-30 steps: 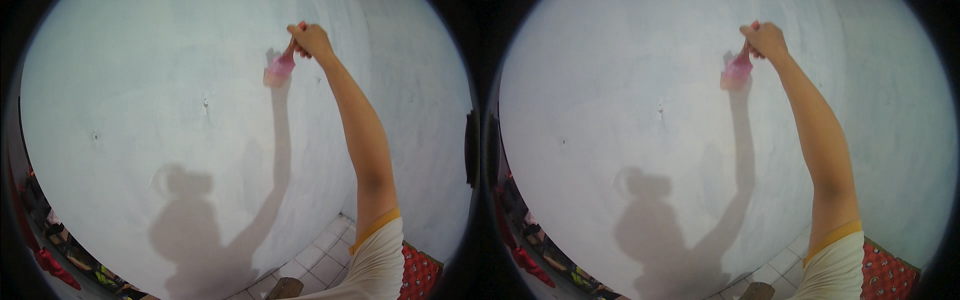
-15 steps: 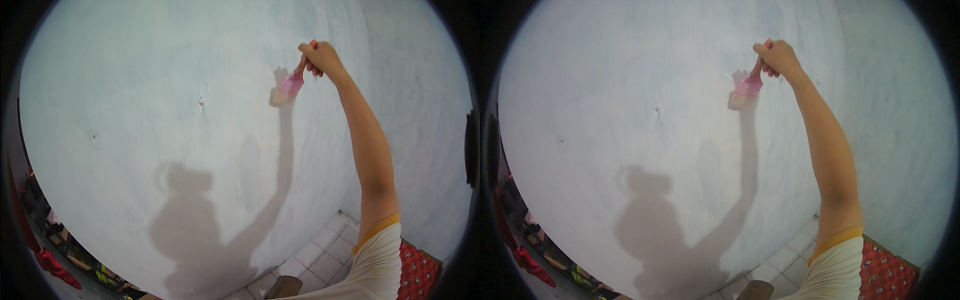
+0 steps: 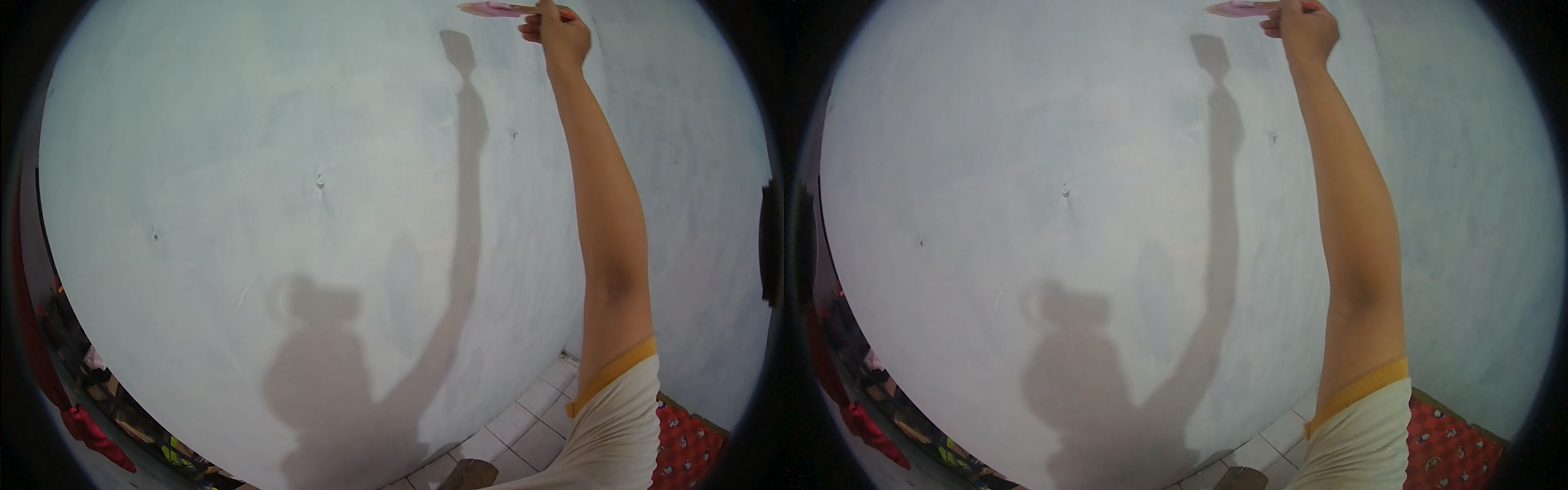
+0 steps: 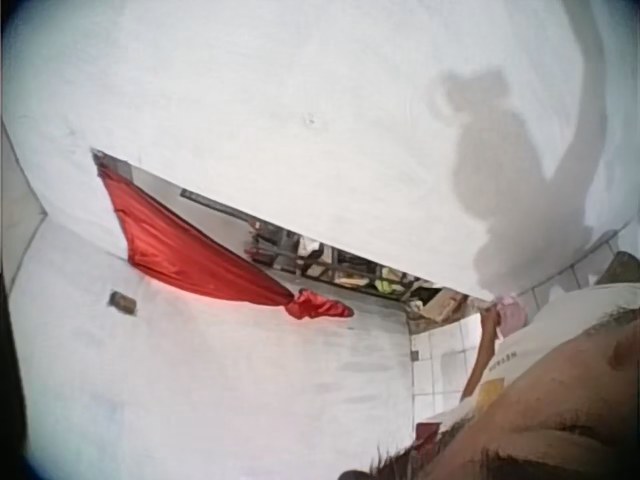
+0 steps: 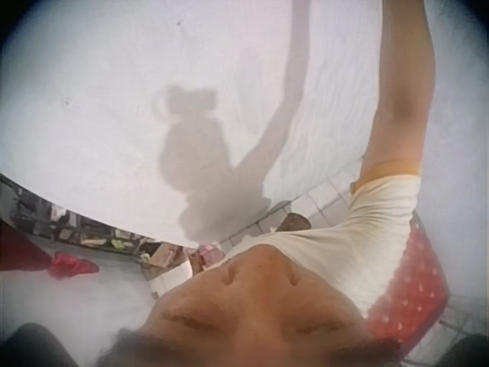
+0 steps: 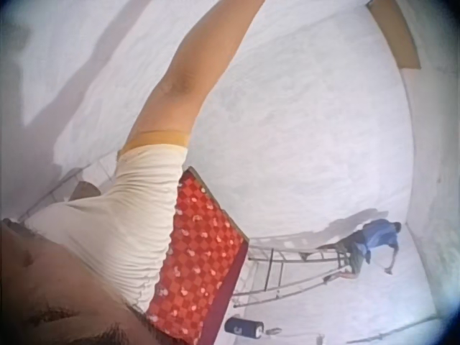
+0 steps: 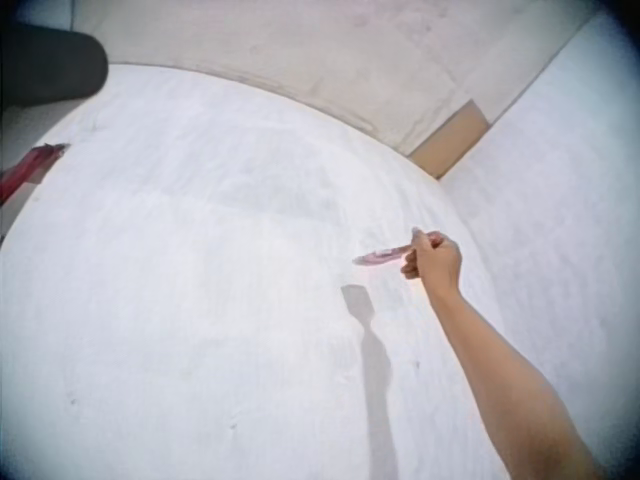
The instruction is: The person uses a brush to apply pink paint from a bucket onto a white wall, covering various sections of the surface including those adjacent to a door frame.
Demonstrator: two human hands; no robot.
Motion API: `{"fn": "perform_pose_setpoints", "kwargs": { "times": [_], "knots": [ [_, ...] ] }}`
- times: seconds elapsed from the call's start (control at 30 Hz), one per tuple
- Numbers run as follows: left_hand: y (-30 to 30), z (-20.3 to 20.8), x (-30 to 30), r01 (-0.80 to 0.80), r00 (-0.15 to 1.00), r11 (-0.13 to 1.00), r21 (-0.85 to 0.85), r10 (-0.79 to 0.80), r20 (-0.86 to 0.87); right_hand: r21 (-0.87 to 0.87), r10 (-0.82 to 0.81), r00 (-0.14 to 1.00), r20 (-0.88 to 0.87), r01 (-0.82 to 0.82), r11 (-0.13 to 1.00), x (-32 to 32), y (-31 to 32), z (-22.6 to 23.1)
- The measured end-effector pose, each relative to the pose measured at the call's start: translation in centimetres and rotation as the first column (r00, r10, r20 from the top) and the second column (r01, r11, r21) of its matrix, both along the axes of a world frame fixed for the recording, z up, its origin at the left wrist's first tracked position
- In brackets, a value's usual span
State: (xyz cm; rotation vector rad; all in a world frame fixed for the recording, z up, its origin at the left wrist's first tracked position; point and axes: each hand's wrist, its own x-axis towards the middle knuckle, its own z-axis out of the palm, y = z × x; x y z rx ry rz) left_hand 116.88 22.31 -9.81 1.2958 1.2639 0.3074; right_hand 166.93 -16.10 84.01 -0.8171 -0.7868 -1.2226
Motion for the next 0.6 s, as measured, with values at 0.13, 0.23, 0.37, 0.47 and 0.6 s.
{"fn": "perform_pose_setpoints", "kwargs": {
  "times": [0.13,0.23,0.37,0.47,0.6],
  "knots": [
    [-0.2,0.6,0.6,0.008,1.0,1.0,0.022,-0.008,0.009,0.031,0.018,0.999,0.04,-0.02,0.999,0.3,-2.8,-4.6],
    [-0.4,1.1,1.5,0.031,0.999,0.999,0.045,-0.032,0.014,0.066,0.144,0.987,-0.071,-0.139,0.988,0.8,-4.6,-10.3],
    [-0.4,2.0,2.0,0.06,0.998,0.995,0.083,-0.062,0.013,-0.009,0.272,0.928,-0.256,-0.284,0.959,-0.1,-4.1,-23.4],
    [-0.7,2.7,2.2,0.093,0.995,0.989,0.112,-0.096,0.021,0.027,0.327,0.795,-0.512,-0.365,0.931,-2.0,-2.9,-34.4],
    [-1.9,4.8,4.5,0.181,0.976,0.971,0.157,-0.197,0.092,0.177,0.422,0.523,-0.741,-0.454,0.873,-6.1,-2.9,-47.4]
  ]
}}
